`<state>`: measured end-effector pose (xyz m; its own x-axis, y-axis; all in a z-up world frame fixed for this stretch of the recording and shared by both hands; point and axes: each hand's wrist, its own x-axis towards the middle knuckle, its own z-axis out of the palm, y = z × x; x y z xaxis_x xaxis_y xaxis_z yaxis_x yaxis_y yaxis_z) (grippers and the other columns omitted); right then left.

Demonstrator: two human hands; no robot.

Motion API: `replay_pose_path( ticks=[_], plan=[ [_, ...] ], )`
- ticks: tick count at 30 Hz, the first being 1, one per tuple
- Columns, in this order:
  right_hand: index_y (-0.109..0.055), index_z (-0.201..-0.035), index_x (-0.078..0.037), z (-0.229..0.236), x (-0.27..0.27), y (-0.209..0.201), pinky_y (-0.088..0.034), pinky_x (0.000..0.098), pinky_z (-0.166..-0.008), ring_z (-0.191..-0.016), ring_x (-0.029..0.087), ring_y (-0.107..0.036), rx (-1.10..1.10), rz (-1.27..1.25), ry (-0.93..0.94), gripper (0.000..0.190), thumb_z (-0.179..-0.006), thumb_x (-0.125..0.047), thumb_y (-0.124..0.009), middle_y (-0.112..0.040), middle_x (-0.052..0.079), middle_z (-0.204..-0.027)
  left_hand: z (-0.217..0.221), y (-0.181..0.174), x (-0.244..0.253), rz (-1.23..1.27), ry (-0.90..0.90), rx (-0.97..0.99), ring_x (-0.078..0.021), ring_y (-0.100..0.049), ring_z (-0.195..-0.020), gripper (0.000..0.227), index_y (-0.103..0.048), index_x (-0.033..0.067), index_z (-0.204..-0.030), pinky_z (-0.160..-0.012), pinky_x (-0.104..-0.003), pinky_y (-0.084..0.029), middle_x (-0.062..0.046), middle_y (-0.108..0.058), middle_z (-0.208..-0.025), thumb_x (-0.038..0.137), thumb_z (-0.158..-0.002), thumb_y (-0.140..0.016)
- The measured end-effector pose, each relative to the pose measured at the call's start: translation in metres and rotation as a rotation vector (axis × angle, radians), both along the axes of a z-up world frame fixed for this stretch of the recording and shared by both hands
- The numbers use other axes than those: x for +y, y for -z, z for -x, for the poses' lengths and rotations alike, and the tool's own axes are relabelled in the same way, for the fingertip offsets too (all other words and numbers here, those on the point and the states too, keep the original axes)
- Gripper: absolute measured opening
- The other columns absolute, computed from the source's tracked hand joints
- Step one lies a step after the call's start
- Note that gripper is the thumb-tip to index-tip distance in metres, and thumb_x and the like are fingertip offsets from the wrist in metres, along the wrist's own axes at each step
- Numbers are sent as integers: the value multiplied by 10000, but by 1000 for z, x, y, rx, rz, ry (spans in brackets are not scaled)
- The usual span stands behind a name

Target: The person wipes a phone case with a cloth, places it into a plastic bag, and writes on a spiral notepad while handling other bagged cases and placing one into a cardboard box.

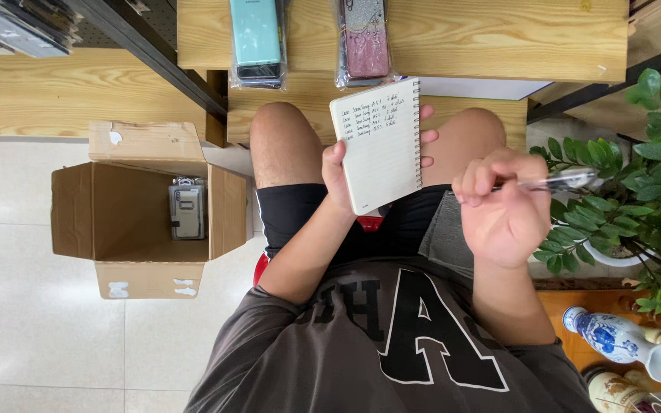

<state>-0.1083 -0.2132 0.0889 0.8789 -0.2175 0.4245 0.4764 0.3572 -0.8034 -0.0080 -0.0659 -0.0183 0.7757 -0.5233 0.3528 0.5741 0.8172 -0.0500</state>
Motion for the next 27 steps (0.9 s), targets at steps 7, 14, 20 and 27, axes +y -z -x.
replay_pose_path(
  ticks=[7, 14, 20, 27],
  plan=[
    [-481, -1091, -162, 6, 3, 16, -425, 299, -568, -602, 141, -430, 151, -105, -5, 457, -1123, -591, -327, -430, 37, -878, 5, -16, 6, 4, 24, 105, -659, -349, -1481, 848, -412, 106, -1658, -1171, -894, -227, -335, -355, -1693, 548, -961, -605],
    [-610, -1093, -246, 6, 16, -12, -268, 267, -562, -613, 119, -311, 173, -164, -67, 357, -1107, -593, -526, -475, -33, -1021, 8, -53, 26, -72, 212, 67, -482, -449, -1510, 1203, -203, 2, -1736, -1181, -614, -481, -285, -240, -1774, 504, -824, -806],
    [-557, -798, -145, 0, 29, -24, -555, 321, -797, -830, 160, -527, 69, -20, 65, 501, -1108, -538, -544, -449, 2, -960, 22, -66, 20, -56, 271, -27, -400, -574, -1385, 1179, -243, -52, -1713, -1190, -520, -457, -279, -462, -1602, 581, -846, -732],
    [-637, -654, -108, -8, 52, -44, -381, 299, -571, -404, 164, -333, 212, -23, 213, 797, -961, -739, -260, -323, -26, -441, 51, -60, 7, -128, 156, -8, -416, -436, -1577, 1049, -332, -17, -1721, -1377, -589, -268, -254, -463, -1683, 644, -940, -562]
  ],
)
